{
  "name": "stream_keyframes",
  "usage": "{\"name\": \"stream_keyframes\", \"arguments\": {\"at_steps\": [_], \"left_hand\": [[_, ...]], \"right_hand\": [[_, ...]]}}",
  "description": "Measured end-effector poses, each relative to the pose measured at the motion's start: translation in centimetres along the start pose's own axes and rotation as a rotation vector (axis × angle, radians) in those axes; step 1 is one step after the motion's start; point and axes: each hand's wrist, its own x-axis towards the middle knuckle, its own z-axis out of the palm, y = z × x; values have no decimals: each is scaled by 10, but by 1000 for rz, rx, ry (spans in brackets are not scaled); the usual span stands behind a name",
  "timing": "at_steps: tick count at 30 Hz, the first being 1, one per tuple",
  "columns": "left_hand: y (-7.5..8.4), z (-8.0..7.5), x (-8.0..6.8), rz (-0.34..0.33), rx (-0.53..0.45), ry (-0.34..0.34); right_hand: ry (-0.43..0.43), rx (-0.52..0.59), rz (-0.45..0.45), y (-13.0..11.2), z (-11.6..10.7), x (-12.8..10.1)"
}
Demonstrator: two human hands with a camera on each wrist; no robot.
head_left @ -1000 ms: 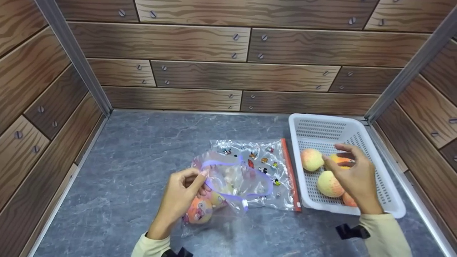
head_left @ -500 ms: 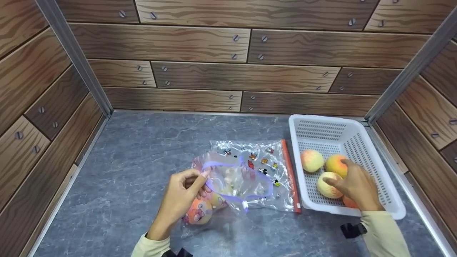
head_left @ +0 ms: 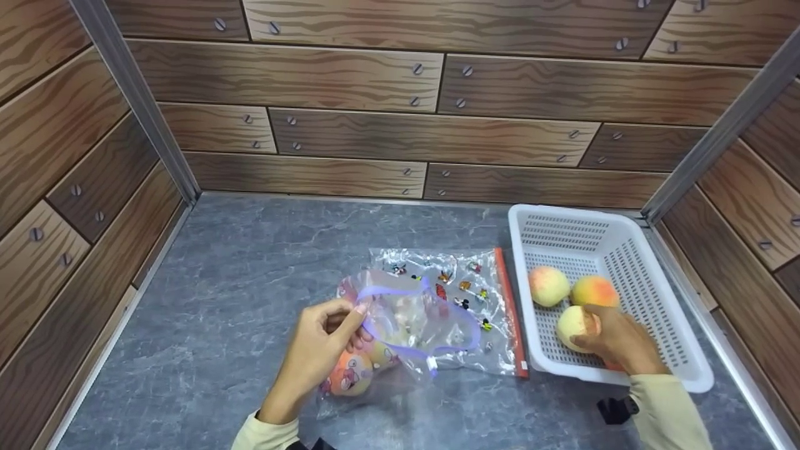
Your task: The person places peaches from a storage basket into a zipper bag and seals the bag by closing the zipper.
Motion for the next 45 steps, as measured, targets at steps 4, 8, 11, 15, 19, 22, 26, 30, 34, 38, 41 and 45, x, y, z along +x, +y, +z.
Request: {"name": "stream_keyframes", "arguments": {"at_steps": [4,8,11,15,19,22,26,30,34,38,41,45], "left_hand": [[0,-1,-1,-10,6,3],[0,0,-1,-18,-5,1],[0,0,-1,-20,-23,-9],[-1,0,-1,-17,-23,-19],[-1,1,-1,-17,-23,-21],[-1,1,-1,-19,-30,-17],[-1,2,0,-12,-34,-17],[-2,3,-1,-4,-36,-20],[-1,3,-2,-3,-34,-19],[-1,3,-2,-2,-38,-20],[-1,3,-1,0,-34,-20],[-2,4,0,0,-24,-11]], "right_hand": [[38,18,-48,0,6,-1],[33,60,-81,-2,12,-1],[4,81,-76,-4,14,-1],[10,69,-72,-5,17,0],[66,43,-92,-2,19,0],[103,36,-112,0,22,0],[121,54,-126,1,23,1],[153,70,-135,1,24,-3],[191,81,-144,-2,19,-6],[214,89,-123,-10,9,-9],[279,104,-120,-19,1,-12],[388,148,-141,-32,-7,-18]]}}
